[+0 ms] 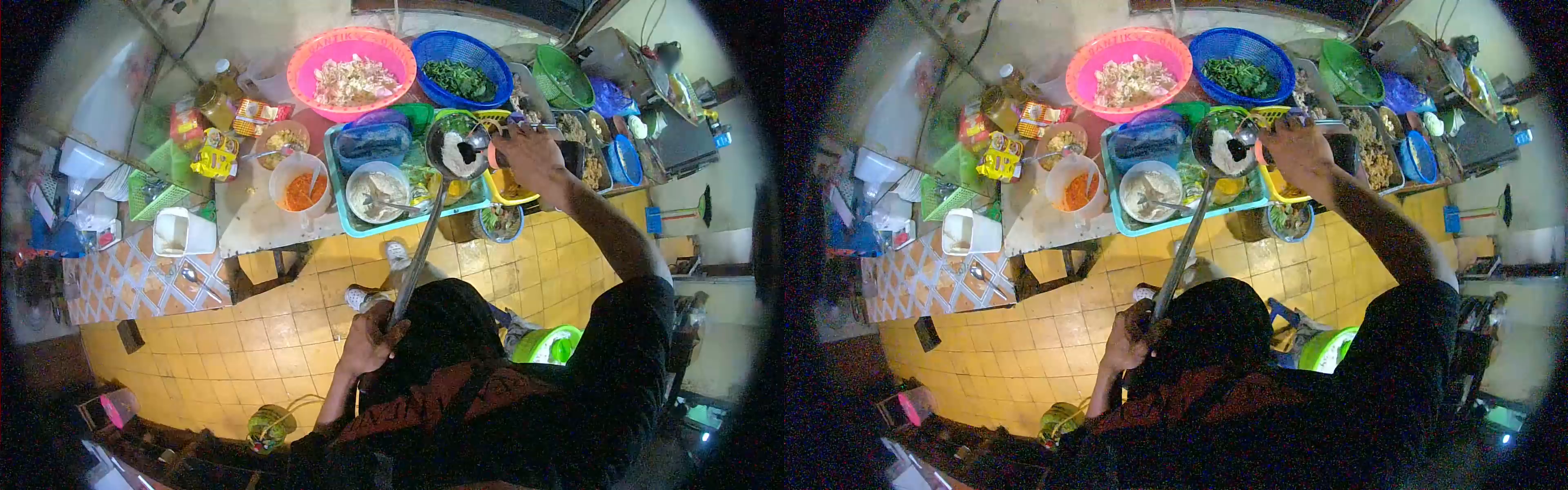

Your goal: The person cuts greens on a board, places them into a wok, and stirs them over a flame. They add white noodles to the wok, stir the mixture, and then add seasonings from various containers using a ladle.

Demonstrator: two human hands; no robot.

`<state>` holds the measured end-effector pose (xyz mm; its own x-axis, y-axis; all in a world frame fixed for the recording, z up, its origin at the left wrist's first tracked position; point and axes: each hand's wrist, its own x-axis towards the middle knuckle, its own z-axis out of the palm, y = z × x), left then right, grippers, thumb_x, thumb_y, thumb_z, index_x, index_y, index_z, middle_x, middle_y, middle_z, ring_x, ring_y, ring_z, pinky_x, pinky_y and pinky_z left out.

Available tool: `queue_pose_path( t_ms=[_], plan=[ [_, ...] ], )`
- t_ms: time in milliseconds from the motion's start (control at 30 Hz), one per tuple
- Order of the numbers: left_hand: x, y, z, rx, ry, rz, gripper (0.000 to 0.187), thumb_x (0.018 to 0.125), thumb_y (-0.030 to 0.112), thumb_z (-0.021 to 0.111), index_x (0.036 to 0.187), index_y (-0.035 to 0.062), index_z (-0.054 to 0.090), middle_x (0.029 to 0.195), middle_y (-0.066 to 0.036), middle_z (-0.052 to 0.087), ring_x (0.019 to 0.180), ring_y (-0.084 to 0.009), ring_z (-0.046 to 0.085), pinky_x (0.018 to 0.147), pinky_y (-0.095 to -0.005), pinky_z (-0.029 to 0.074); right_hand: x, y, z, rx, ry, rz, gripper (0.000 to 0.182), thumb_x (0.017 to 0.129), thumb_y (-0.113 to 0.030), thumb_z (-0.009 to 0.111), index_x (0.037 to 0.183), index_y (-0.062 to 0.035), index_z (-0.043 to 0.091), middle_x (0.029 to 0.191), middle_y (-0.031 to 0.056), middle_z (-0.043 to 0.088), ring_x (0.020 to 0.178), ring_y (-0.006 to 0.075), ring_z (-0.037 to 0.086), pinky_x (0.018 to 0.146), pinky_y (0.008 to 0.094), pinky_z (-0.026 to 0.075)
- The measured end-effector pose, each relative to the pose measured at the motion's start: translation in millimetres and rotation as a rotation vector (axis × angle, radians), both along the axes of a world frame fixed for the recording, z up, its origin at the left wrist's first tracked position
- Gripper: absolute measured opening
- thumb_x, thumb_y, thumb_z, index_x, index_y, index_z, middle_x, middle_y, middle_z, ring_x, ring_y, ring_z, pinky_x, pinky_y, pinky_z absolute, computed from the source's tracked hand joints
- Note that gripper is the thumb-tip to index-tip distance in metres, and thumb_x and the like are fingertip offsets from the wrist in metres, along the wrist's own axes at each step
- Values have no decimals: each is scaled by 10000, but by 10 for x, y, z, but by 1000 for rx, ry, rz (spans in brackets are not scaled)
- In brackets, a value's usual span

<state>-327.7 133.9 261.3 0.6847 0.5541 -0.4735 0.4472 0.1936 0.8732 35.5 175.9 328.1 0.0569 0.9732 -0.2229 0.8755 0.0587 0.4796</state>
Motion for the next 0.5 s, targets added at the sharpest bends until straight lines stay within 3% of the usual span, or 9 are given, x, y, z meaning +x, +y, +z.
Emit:
queue_pose_path(
  t_ms=[133,233,300,333,433,467,500],
  plan=[
    [169,-37,7,-23,53,26,185,812,140,595,895,-8,523,594,-111,525,415,-153,501,460,-302,407,176,53,44,69,23,-41,390,687,-92,581,1070,-87,516,1053,128,538,978,272,544,850,407,419],
    [339,-69,-47,158,-131,29,183,807,128,600,910,-5,530,594,-98,520,419,-149,498,450,-300,401,416,97,52,0,67,-56,410,672,-82,602,1072,-99,518,1030,116,556,970,263,549,847,402,425],
    [531,-91,-50,210,-268,78,194,796,110,609,940,-1,539,622,-90,525,434,-144,497,445,-300,395,640,122,3,165,18,61,388,682,-92,604,1062,-118,529,1004,91,573,964,253,552,899,410,387],
    [627,-107,-62,216,-261,82,194,796,110,609,940,-1,539,622,-90,525,434,-144,497,445,-300,395,702,147,63,148,87,-2,371,706,-101,578,1073,-137,536,1014,77,575,973,235,553,974,421,307],
    [945,-137,-55,154,-322,120,214,805,128,601,971,6,544,652,-84,529,456,-137,496,458,-287,393,937,172,49,109,0,43,373,721,-112,564,1092,-140,537,1024,76,575,990,234,550,968,411,316],
    [1059,-135,-11,139,-232,100,219,809,143,597,972,7,544,668,-91,532,470,-139,497,471,-287,396,1055,203,43,70,54,5,404,717,-113,569,1118,-141,530,1024,87,574,1003,232,547,896,410,388],
    [1173,-142,28,119,-141,81,225,812,157,593,973,7,544,685,-98,535,483,-142,498,484,-287,400,1222,227,-14,71,61,6,404,717,-113,569,1118,-141,530,1024,87,574,1003,232,547,896,410,388]
  ],
)
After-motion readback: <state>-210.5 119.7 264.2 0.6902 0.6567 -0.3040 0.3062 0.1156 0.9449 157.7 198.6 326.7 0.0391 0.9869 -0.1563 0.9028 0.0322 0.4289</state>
